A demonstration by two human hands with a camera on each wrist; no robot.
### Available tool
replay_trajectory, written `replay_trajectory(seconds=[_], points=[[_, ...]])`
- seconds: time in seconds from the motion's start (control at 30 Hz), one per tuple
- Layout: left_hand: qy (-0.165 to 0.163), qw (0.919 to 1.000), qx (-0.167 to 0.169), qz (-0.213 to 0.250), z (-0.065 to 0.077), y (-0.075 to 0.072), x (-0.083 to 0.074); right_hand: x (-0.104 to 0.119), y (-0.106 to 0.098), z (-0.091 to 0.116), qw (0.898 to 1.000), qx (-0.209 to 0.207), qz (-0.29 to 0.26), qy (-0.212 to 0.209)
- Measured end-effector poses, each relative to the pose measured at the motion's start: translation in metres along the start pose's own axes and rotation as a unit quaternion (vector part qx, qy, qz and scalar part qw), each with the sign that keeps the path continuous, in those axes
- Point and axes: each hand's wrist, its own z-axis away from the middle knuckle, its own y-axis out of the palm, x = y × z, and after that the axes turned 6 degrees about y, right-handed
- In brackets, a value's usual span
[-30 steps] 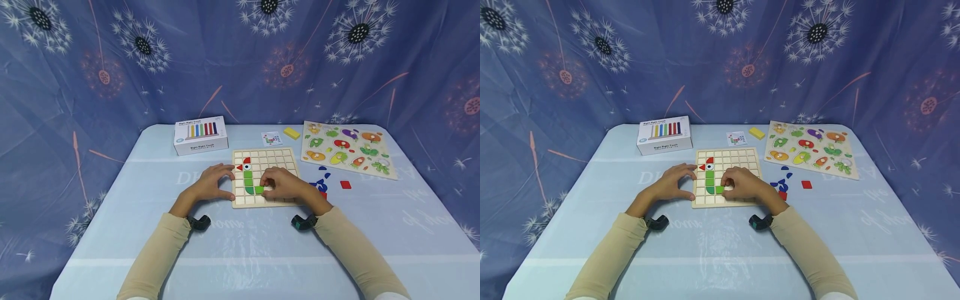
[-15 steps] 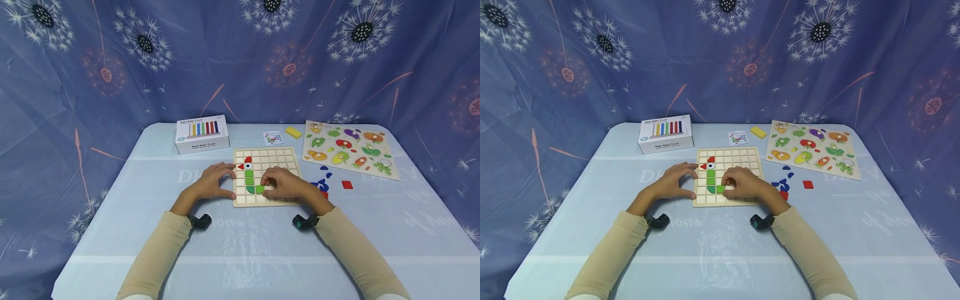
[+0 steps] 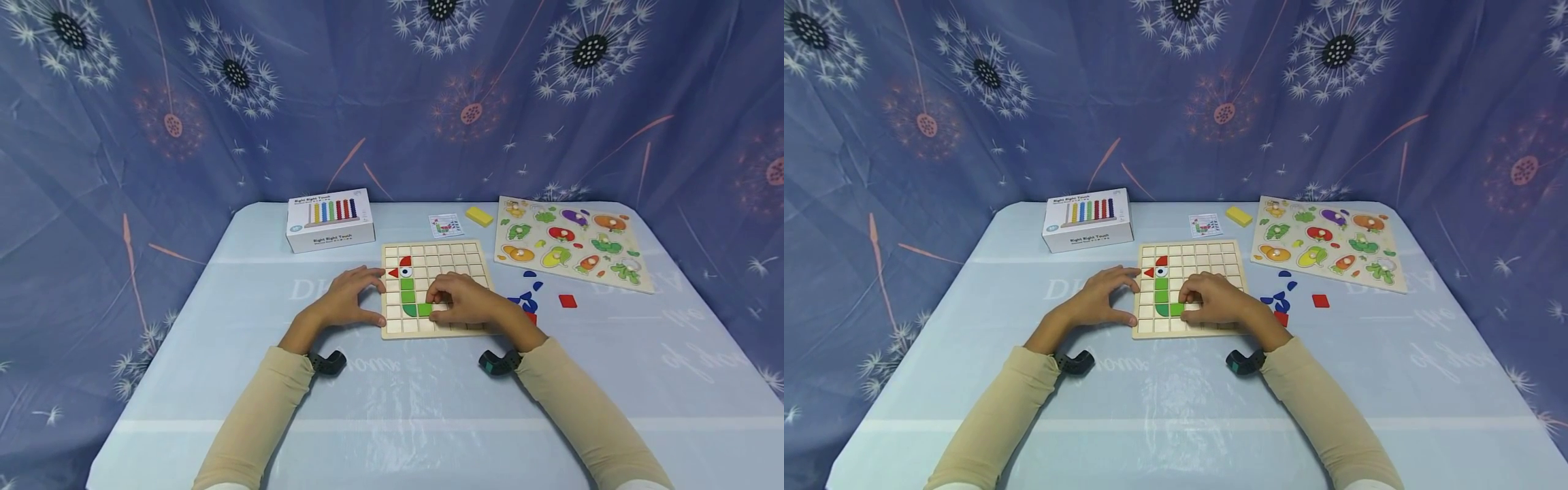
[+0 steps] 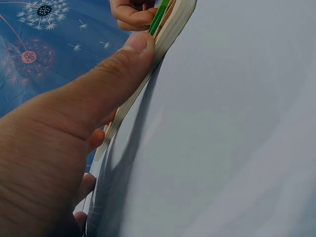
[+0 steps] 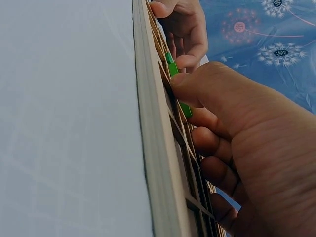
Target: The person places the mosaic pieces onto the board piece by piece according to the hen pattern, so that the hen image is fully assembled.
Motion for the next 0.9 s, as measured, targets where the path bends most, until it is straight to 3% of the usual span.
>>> replay_trajectory(seconds=[0.5,0.7,0.9], points=[[0.008,1.0,-0.001,-0.002,0.0,0.002,0.002,0.004,-0.007,0.009,1.0,0.006,0.001,0.014],[0.004,1.0,-0.003,0.0,-0.001,0.002,0.001,-0.007,-0.025,0.036,1.0,-0.017,0.007,0.016],[0.0,1.0,-0.004,0.0,0.0,0.001,0.002,-0.03,-0.048,0.082,0.998,-0.048,0.028,0.02]])
